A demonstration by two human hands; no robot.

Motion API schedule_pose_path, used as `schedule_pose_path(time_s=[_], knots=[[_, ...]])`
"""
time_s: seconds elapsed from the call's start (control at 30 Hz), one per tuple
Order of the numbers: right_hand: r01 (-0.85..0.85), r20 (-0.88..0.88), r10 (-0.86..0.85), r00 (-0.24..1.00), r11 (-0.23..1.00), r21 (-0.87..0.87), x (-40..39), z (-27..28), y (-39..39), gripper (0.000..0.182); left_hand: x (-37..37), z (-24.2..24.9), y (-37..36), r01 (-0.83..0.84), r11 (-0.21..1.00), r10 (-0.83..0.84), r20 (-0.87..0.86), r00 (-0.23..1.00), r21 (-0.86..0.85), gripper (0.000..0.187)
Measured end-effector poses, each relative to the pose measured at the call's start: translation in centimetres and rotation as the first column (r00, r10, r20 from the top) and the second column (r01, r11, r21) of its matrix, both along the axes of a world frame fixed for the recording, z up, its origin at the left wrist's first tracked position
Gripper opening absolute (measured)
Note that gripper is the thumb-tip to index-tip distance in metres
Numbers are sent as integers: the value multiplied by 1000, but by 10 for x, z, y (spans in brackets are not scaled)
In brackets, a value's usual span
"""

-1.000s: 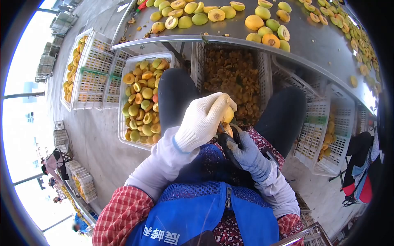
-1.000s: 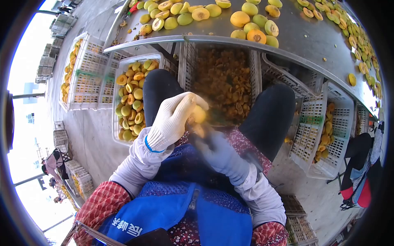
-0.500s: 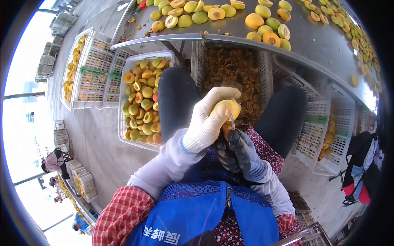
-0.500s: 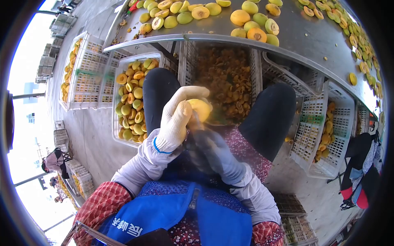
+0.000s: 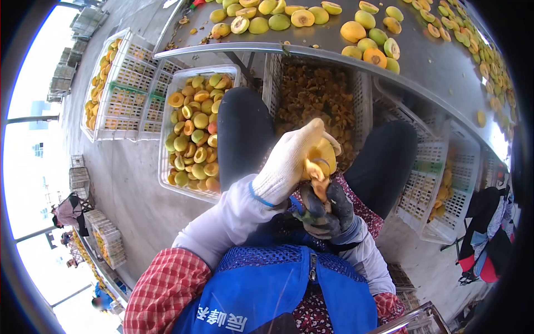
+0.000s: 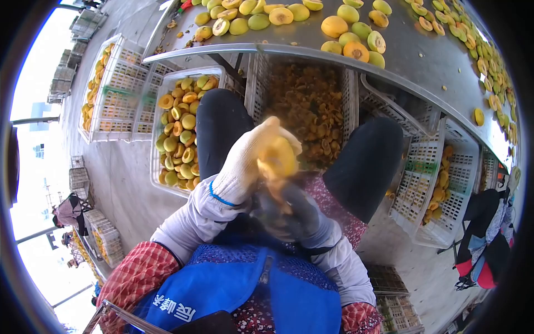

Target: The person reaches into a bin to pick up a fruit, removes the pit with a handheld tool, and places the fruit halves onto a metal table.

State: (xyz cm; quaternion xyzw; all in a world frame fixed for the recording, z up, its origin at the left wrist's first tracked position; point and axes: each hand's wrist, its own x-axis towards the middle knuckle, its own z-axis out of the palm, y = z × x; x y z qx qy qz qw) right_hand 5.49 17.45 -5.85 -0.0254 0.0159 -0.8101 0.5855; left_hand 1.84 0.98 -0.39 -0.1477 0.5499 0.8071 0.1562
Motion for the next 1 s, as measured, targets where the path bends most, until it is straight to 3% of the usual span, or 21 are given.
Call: schedule_pose_path(time_s=[0.07,0.13,0.2,0.23,0.3,0.33,0.43,0.5,0.57,0.6,0.63,0.7,0.8,0.83,0.9,1.0], knots=[[80,50,-83,995,995,64,-1,-2,2,47,-3,-12,-3,-125,992,124,49,991,31,59],[212,88,-242,966,941,262,-5,-2,4,46,-4,-18,-16,-194,981,194,18,981,-26,61],[284,-64,-293,954,811,512,-28,-4,1,46,-3,-24,-31,-225,972,223,-44,974,-60,59],[390,-318,-237,918,392,833,-34,2,-15,41,0,-23,-36,-246,964,244,-30,969,-100,58],[576,-550,-170,817,269,772,-39,-3,-25,36,5,-16,-43,-277,944,281,-5,960,-177,57],[613,-583,-193,789,302,730,-37,-9,-28,35,5,-22,-47,-349,928,351,-10,936,-126,52],[631,-606,-207,768,410,659,-28,-23,-30,32,11,-16,-85,-490,804,474,-134,870,-335,45],[546,-550,-151,822,488,681,-29,-20,-28,29,6,-37,-138,-616,735,593,-171,787,-282,45],[491,-494,-124,860,466,736,-36,-26,-26,29,0,-57,-202,-494,617,543,-124,831,-612,49],[457,-460,-111,881,454,765,-38,-28,-28,29,-2,-90,-243,-328,382,416,-157,896,-864,51],[427,-438,-81,895,433,794,-39,-26,-31,29,-5,-123,-281,-151,65,283,-127,951,-986,55],[395,-408,-48,912,372,840,-54,-19,-41,30,-18,-124,-323,-53,186,392,25,920,-981,41],[373,-354,-125,927,421,827,-57,-32,-42,30,-56,-94,-290,-288,68,289,-258,922,-955,22],[359,-334,-136,933,439,824,-59,-37,-44,30,-76,-64,-262,-367,168,260,-318,912,-915,19],[385,-350,-162,923,437,813,-59,-52,-49,32,-117,-35,-238,-437,13,64,-435,898,-900,21],[381,-364,-126,923,442,812,-69,-48,-56,35,-192,-26,-228,-235,-117,-56,-230,972,-965,36]])
